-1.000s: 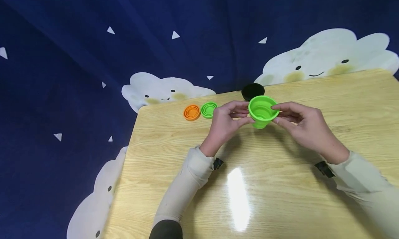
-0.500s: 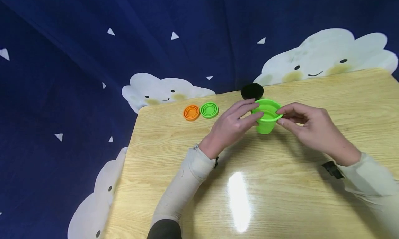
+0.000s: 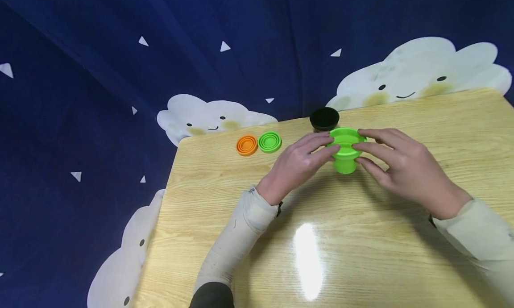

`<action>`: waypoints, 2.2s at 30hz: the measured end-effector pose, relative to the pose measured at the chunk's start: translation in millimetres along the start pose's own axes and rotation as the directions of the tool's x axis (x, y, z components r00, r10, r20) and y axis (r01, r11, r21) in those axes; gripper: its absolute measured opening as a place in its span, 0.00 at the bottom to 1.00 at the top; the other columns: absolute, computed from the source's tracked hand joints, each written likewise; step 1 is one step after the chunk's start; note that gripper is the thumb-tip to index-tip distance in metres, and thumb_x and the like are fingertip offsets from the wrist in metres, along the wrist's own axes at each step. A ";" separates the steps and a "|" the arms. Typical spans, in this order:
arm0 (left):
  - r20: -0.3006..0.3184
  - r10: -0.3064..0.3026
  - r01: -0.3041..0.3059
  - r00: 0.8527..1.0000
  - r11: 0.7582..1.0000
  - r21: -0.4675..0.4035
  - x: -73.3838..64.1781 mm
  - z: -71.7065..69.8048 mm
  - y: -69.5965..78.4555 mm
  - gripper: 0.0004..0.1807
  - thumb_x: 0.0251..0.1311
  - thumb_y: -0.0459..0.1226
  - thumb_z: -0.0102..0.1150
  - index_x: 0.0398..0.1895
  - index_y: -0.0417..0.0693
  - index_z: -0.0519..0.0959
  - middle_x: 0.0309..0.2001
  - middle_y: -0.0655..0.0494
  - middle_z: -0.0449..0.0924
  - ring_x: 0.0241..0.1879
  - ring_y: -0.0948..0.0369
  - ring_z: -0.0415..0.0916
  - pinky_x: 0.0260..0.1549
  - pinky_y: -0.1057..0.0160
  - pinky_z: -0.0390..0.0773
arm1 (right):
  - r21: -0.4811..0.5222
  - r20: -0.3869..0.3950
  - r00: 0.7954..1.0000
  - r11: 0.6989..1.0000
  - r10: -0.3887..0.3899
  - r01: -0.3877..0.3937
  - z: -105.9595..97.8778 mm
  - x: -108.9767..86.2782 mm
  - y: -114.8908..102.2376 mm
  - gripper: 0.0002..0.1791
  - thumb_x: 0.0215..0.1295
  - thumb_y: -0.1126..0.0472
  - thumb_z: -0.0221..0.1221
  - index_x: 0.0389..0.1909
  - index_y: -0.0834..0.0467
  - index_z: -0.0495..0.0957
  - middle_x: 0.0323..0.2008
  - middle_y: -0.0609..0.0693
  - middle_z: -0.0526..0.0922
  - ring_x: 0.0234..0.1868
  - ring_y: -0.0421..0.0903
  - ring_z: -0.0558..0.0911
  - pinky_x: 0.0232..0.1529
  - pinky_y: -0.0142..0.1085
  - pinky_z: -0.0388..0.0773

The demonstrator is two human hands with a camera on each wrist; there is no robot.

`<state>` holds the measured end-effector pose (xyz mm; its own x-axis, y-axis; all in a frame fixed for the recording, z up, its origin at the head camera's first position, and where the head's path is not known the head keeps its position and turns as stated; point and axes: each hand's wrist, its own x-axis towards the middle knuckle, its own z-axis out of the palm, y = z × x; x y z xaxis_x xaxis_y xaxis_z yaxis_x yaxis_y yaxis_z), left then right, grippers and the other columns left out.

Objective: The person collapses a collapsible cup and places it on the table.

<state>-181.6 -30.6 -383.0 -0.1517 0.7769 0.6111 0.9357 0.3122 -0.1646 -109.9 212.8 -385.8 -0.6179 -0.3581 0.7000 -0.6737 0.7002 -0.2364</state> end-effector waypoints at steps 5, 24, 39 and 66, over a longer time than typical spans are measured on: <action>0.001 0.004 -0.004 1.000 1.000 0.016 0.3 -0.6 2.1 0.10 0.70 0.37 0.61 0.49 0.43 0.85 0.51 0.46 0.84 0.58 0.54 0.78 0.67 0.67 0.63 | -0.039 -0.024 0.997 0.997 -0.074 0.073 1.4 1.4 -1.6 0.29 0.78 0.41 0.46 0.46 0.61 0.86 0.50 0.61 0.84 0.48 0.59 0.83 0.43 0.55 0.82; 0.017 0.021 -0.021 1.000 0.998 0.055 7.2 -0.9 10.9 0.05 0.67 0.33 0.57 0.38 0.40 0.82 0.46 0.49 0.87 0.53 0.56 0.82 0.64 0.68 0.67 | -0.135 -0.029 0.974 0.966 -0.226 0.221 -2.4 11.2 -6.1 0.19 0.69 0.56 0.48 0.31 0.67 0.78 0.35 0.62 0.85 0.34 0.59 0.84 0.32 0.52 0.85; 0.014 -0.024 0.024 1.000 0.999 -0.026 4.7 -2.6 10.5 0.10 0.71 0.34 0.55 0.47 0.38 0.81 0.44 0.53 0.86 0.46 0.61 0.84 0.54 0.72 0.76 | -0.089 0.042 0.973 0.969 -0.226 0.228 -6.8 9.3 -3.9 0.24 0.79 0.51 0.43 0.42 0.68 0.77 0.31 0.59 0.84 0.27 0.52 0.82 0.20 0.47 0.83; -0.127 -0.393 0.224 0.911 0.727 -0.649 0.7 12.1 24.4 0.06 0.60 0.27 0.65 0.40 0.35 0.83 0.46 0.43 0.85 0.42 0.65 0.82 0.41 0.72 0.82 | 0.026 -0.147 0.986 0.997 0.076 -0.073 20.0 3.2 -2.8 0.22 0.79 0.55 0.50 0.49 0.72 0.80 0.35 0.64 0.86 0.28 0.54 0.84 0.29 0.42 0.83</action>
<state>-162.8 -15.8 -395.9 -0.4658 0.5153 0.7194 0.8531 0.0457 0.5197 -118.1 197.3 -396.4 -0.6009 -0.2095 0.7714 -0.6370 0.7084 -0.3038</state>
